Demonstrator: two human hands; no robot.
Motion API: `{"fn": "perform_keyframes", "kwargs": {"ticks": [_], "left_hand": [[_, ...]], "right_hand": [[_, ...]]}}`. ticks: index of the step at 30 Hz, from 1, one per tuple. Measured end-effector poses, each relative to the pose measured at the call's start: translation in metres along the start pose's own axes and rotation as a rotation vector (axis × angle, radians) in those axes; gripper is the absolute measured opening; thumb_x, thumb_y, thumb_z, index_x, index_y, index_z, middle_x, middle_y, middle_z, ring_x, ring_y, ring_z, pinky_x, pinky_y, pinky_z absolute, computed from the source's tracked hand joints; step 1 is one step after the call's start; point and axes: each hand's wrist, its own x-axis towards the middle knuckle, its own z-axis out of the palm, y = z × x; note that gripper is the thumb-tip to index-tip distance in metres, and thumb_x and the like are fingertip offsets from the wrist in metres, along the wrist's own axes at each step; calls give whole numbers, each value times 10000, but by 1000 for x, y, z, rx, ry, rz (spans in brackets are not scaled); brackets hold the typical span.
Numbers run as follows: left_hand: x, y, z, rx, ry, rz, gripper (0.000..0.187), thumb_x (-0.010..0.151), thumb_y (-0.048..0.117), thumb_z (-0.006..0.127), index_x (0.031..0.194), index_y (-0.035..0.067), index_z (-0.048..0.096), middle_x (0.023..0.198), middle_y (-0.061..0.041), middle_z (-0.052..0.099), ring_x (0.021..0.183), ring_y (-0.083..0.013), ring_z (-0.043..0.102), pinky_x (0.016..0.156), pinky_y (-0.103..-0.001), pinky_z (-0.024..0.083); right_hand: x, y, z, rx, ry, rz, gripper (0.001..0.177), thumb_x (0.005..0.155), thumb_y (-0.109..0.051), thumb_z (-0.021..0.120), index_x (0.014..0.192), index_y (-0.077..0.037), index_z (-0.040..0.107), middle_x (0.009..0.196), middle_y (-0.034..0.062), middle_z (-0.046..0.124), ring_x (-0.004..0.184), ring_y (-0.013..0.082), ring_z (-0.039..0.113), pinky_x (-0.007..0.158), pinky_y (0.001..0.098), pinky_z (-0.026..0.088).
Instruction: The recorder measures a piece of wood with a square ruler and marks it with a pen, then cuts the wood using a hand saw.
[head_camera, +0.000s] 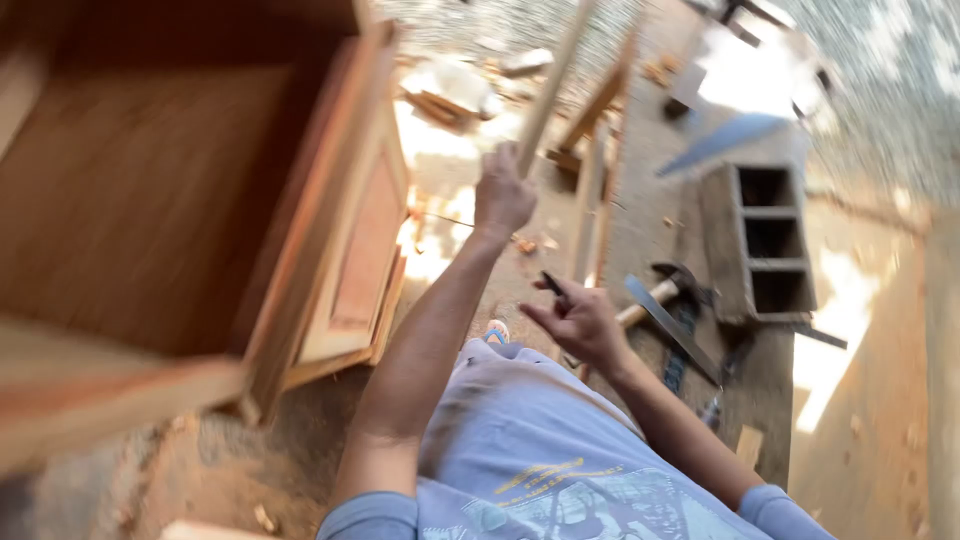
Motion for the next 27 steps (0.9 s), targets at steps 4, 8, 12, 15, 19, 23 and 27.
{"fn": "perform_keyframes", "kwargs": {"ticks": [4, 8, 12, 15, 19, 23, 27], "left_hand": [[35, 40, 51, -124, -197, -84, 506, 882, 123, 682, 1292, 53, 394, 1090, -225, 645, 857, -285, 721, 696, -375, 630], [15, 49, 128, -373, -258, -289, 577, 878, 139, 701, 1311, 65, 327, 984, -188, 670, 755, -260, 688, 617, -364, 577], [9, 20, 203, -805, -420, -528, 435, 907, 193, 711, 1220, 61, 439, 959, -96, 647, 726, -197, 657, 550, -311, 501], [5, 19, 213, -981, -810, -771, 297, 944, 195, 704, 1132, 46, 528, 946, -76, 651, 765, -174, 694, 602, -291, 537], [-2, 8, 255, -928, -1036, -866, 300, 929, 170, 751, 1085, 63, 518, 948, -60, 648, 754, -171, 679, 686, -319, 623], [5, -9, 289, -847, -939, -883, 401, 895, 209, 803, 1076, 76, 471, 918, -63, 649, 718, -170, 685, 660, -308, 630], [21, 0, 303, -829, -869, -855, 460, 870, 198, 818, 1095, 77, 435, 918, -80, 678, 691, -170, 707, 619, -285, 618]], "right_hand": [[14, 56, -15, 59, 206, -301, 663, 811, -408, 902, 1239, 40, 664, 744, 44, 686, 684, 57, 651, 625, 250, 514], [-16, 59, -44, 81, 256, 146, 598, 828, -374, 874, 1194, 67, 700, 856, 208, 686, 786, 238, 647, 701, 347, 537], [-38, 146, -49, 944, 297, 203, 566, 855, -251, 798, 1305, 51, 632, 1035, 86, 752, 890, 114, 711, 786, 269, 587], [-77, 207, -67, 1114, 275, 241, 472, 928, -243, 769, 1268, 74, 689, 895, 111, 769, 797, 122, 713, 764, 251, 575], [-102, 252, -58, 1423, 483, 326, 472, 902, -391, 710, 1133, 20, 730, 710, 102, 750, 488, 108, 632, 442, 251, 505], [-113, 289, 0, 1480, 1095, 556, 440, 976, -453, 728, 930, -17, 765, 670, 48, 677, 416, 44, 493, 416, 250, 438], [-116, 320, 53, 538, 1218, 993, 412, 1005, -332, 820, 799, 14, 738, 675, 63, 626, 565, 99, 536, 496, 266, 398]]}}
